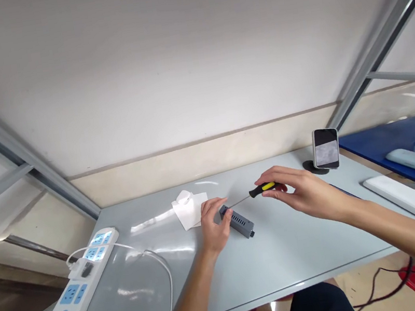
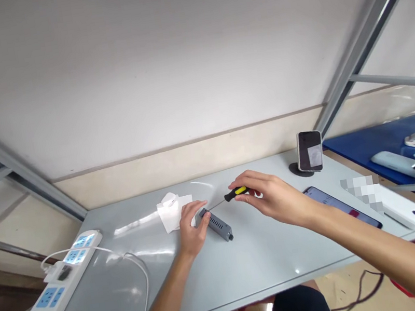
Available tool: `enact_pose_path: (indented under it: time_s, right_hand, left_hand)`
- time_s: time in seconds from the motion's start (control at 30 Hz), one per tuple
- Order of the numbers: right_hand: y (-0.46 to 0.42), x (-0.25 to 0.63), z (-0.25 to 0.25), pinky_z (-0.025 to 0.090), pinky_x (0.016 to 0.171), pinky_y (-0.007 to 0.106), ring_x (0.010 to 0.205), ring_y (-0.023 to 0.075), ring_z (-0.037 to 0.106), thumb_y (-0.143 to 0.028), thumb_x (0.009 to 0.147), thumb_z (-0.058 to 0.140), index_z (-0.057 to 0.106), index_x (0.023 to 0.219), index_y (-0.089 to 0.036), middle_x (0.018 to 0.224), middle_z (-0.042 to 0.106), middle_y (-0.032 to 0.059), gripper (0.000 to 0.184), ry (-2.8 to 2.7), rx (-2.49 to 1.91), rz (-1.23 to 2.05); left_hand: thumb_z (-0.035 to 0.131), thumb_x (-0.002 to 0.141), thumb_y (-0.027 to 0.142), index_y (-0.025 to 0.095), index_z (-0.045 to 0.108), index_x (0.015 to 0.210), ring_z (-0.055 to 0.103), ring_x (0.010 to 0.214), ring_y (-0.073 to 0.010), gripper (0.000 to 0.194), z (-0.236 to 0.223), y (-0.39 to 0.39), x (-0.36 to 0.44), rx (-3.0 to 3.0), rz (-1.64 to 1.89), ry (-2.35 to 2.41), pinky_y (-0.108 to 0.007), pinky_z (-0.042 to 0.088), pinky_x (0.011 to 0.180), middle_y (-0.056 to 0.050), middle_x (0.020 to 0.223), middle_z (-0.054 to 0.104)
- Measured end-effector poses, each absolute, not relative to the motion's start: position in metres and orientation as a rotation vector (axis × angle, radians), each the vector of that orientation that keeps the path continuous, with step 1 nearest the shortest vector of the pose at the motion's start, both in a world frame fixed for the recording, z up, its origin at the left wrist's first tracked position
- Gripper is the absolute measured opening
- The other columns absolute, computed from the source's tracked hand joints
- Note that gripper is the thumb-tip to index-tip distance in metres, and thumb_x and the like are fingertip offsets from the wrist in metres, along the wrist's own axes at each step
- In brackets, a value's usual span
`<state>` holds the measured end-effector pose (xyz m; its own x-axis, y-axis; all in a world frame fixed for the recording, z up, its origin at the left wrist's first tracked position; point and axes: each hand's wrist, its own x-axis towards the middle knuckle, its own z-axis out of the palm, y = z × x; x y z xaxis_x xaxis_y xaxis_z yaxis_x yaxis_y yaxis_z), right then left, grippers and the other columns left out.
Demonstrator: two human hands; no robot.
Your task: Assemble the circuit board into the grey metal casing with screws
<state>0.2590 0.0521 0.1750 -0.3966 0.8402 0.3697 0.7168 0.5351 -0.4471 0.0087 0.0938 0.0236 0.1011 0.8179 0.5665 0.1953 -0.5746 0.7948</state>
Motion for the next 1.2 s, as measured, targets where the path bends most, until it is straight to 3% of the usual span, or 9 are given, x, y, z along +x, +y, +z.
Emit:
enact_pose_path:
  time_s: [0.1, 0.17, 0.43, 0.7, 1.2]
  right_hand:
    - [0.053, 0.258, 0.178, 0.061, 0.071, 0.037, 0.078, 0.0194, 0.069, -0.042, 0.106, 0.056, 0.071, 0.123, -0.027, 0.116, 0.073, 0.0109, 0.027, -2.179, -1.252, 0.230]
    - [0.054, 0.258, 0.180, 0.062, 0.073, 0.039, 0.075, 0.0194, 0.069, -0.042, 0.106, 0.055, 0.070, 0.123, -0.026, 0.115, 0.074, 0.0112, 0.027, -2.162, -1.257, 0.200]
    - [0.057, 0.254, 0.184, 0.063, 0.078, 0.040, 0.078, 0.0203, 0.070, -0.041, 0.102, 0.063, 0.065, 0.130, -0.026, 0.119, 0.076, 0.0102, 0.032, -2.140, -1.296, 0.232]
    - [0.070, 0.227, 0.187, 0.066, 0.082, 0.041, 0.093, 0.0233, 0.075, -0.035, 0.104, 0.056, 0.062, 0.128, -0.024, 0.120, 0.073, 0.0124, 0.027, -2.099, -1.226, 0.351]
    - [0.086, 0.212, 0.178, 0.066, 0.083, 0.044, 0.090, 0.0232, 0.075, -0.033, 0.103, 0.058, 0.063, 0.127, -0.026, 0.121, 0.073, 0.0107, 0.026, -2.158, -1.217, 0.400]
  left_hand:
    - [0.065, 0.100, 0.036, 0.027, 0.063, 0.139, 0.061, 0.122, -0.0277, 0.040, 0.021, 0.087, 0.012, 1.746, 1.439, 0.994, -0.047, 0.050, 0.108, -0.012, 0.130, 0.067]
    - [0.067, 0.100, 0.039, 0.025, 0.057, 0.143, 0.062, 0.124, -0.0278, 0.046, 0.016, 0.082, 0.018, 1.666, 1.394, 1.034, -0.046, 0.050, 0.107, -0.013, 0.131, 0.065]
    - [0.068, 0.099, 0.049, 0.025, 0.059, 0.117, 0.068, 0.093, -0.0209, 0.032, 0.005, 0.078, 0.037, 1.448, 1.269, 1.062, -0.037, 0.059, 0.085, -0.009, 0.112, 0.070]
    - [0.064, 0.099, 0.058, 0.024, 0.055, 0.115, 0.064, 0.078, -0.0186, 0.039, 0.006, 0.079, 0.035, 1.378, 1.221, 0.974, -0.034, 0.057, 0.073, -0.003, 0.090, 0.066]
    - [0.063, 0.099, 0.060, 0.022, 0.054, 0.115, 0.044, 0.066, -0.0129, 0.042, 0.014, 0.079, 0.036, 1.241, 1.154, 0.913, -0.025, 0.041, 0.060, 0.004, 0.076, 0.049]
